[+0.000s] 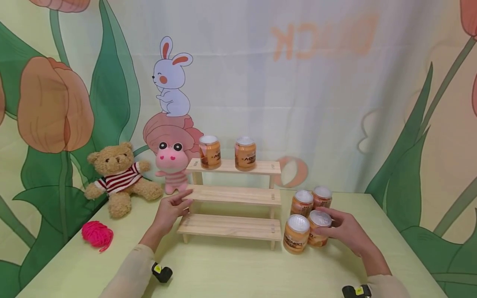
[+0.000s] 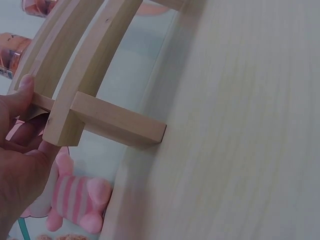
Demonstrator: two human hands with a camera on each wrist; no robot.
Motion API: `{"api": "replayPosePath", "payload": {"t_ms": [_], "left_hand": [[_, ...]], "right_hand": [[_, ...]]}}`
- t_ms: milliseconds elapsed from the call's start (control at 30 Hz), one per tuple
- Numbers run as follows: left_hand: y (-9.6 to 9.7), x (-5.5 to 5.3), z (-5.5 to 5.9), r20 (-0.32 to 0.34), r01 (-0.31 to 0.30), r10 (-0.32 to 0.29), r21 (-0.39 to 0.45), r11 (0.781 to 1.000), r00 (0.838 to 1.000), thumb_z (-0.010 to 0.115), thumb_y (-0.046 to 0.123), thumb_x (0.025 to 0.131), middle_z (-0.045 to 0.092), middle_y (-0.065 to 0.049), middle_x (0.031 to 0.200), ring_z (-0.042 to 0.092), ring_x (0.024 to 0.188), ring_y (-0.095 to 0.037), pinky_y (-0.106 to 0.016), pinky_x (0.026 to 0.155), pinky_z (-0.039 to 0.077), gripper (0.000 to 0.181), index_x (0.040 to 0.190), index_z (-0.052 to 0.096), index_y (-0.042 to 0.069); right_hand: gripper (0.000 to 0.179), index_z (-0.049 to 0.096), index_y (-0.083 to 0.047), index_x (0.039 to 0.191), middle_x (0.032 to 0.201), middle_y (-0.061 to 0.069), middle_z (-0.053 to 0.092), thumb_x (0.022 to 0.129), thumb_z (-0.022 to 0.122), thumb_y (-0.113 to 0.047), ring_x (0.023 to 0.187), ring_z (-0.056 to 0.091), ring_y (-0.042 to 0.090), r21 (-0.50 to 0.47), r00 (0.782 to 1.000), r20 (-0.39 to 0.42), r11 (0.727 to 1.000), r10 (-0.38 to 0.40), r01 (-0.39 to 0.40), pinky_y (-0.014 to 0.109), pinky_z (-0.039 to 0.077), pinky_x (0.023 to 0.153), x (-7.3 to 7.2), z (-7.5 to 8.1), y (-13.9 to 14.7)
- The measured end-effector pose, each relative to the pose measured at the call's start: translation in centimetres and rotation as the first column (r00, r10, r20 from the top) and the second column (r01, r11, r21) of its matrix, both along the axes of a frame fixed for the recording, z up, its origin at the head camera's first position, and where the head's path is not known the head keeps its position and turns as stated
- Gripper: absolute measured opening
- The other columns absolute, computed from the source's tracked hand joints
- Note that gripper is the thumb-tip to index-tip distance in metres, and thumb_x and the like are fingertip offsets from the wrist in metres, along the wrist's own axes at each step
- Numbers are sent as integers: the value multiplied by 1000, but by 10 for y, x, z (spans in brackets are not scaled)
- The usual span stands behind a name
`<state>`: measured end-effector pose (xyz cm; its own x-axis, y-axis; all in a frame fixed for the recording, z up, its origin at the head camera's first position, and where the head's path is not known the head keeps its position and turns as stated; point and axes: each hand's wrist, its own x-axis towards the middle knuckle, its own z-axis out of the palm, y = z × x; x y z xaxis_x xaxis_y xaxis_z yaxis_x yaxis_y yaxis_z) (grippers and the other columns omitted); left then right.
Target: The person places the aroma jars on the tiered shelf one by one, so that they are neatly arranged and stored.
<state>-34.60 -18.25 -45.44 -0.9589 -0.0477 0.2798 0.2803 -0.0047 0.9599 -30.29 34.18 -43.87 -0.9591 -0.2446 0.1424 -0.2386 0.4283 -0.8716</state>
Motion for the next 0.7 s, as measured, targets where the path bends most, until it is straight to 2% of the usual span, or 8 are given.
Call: {"api": "replayPosePath", "payload": {"t_ms": [233, 500, 600, 700], "left_hand": [[0, -1, -1, -4, -2, 2, -1, 1000, 1000, 69, 0, 93, 65, -9, 79, 47, 61, -14, -21, 55, 39, 35, 128, 67, -2], [0, -1, -2, 4, -2, 2, -4, 1000, 1000, 70, 1, 93, 67, -10, 80, 48, 62, -14, -21, 56, 40, 35, 128, 67, -2], [0, 0, -1, 6, -8, 8, -7, 1000, 1000, 70, 2, 93, 68, -11, 82, 50, 63, -13, -20, 56, 41, 35, 128, 67, -1], [0, 1, 1, 8, -9, 9, -4, 1000, 1000, 70, 2, 93, 69, -10, 83, 51, 64, -12, -20, 57, 43, 35, 128, 67, -1]], "right_hand": [[75, 40, 6, 148, 135, 30, 53, 88, 79, -16, 106, 61, 16, -31, 999, 54, 1000, 1, 0, 36, 57, 79, -1, -3, 2], [80, 28, 4, 154, 144, 28, 44, 92, 74, -17, 117, 56, 26, -124, 974, 225, 992, 34, -6, 43, 53, 88, -5, -9, 3], [80, 27, 4, 155, 144, 27, 44, 93, 73, -16, 118, 55, 24, -136, 971, 233, 990, 52, -20, 40, 52, 91, -5, -11, 4], [79, 28, 4, 155, 144, 26, 45, 93, 73, -17, 117, 56, 18, -148, 974, 226, 989, 37, -3, 37, 51, 92, -5, -12, 4]]}}
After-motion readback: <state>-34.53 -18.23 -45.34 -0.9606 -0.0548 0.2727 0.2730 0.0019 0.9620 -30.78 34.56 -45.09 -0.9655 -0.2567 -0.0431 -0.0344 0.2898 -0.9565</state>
